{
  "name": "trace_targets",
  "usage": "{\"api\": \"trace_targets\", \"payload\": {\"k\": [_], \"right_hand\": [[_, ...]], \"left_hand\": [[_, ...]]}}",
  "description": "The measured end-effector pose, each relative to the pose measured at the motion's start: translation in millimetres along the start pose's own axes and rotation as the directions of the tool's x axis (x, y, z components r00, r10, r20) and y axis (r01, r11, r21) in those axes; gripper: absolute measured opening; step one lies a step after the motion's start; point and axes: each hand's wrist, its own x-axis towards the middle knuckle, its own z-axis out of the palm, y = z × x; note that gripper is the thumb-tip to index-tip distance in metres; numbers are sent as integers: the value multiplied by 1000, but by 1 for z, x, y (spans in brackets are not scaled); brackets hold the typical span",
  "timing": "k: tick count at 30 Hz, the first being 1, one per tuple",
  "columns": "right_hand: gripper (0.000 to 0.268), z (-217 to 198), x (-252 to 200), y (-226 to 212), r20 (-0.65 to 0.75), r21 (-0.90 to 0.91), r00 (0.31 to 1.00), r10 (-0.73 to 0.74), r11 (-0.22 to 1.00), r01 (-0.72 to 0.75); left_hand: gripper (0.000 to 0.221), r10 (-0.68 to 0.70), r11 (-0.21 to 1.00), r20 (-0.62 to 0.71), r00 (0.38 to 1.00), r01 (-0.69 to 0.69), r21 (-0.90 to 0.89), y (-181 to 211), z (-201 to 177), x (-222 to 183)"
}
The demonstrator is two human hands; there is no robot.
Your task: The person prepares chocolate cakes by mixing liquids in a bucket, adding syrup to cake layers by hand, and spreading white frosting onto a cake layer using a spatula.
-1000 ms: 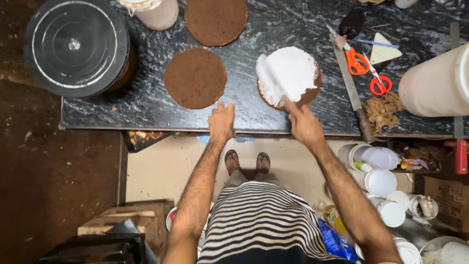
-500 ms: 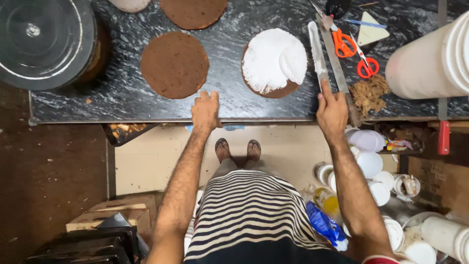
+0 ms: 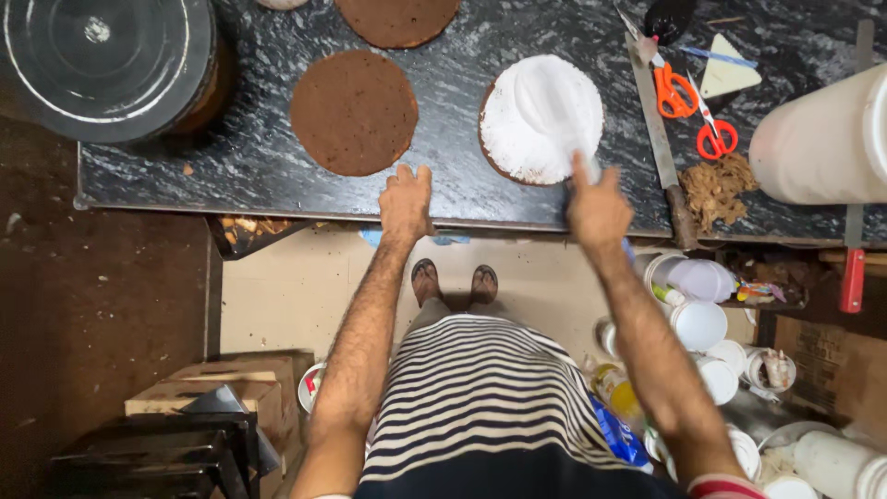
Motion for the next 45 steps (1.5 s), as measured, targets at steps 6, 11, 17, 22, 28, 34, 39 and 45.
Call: {"api": "trace_targets", "payload": {"k": [6,11,17,22,28,34,39,45], "right_hand": [[52,-2,1,26,-102,147,994,-26,988,41],[50,-4,11,-5,115,207,970,-213,960,186],[48,-21,-47,37,189,437,923,-336,870,227],[43,-25,-11,73,13,-166,997,-76,983,77],[51,-8,-32,53,-22,212,972,-234,949,234],[49,-2,-95,-18,-167,370,914,-369,836,406],[47,2,-79,-82,482,721,869,-108,613,-323],[51,46,19,-231,46,233,908,-416,889,395]], "left_hand": [[91,6,1000,-48,999,-6,3,-1,3,-1],[90,-12,1000,-16,1000,12,-5,7,-14,-5],[91,-44,999,34,998,43,24,14,-20,-2],[91,-46,998,43,998,44,47,16,-15,-7],[90,-30,999,16,999,29,35,11,-7,-3],[84,109,991,-160,981,-119,-60,2,-15,-20],[53,125,688,-155,980,-199,-698,-40,-19,-80],[37,-260,656,-337,905,-91,-749,-136,-32,-130]]}}
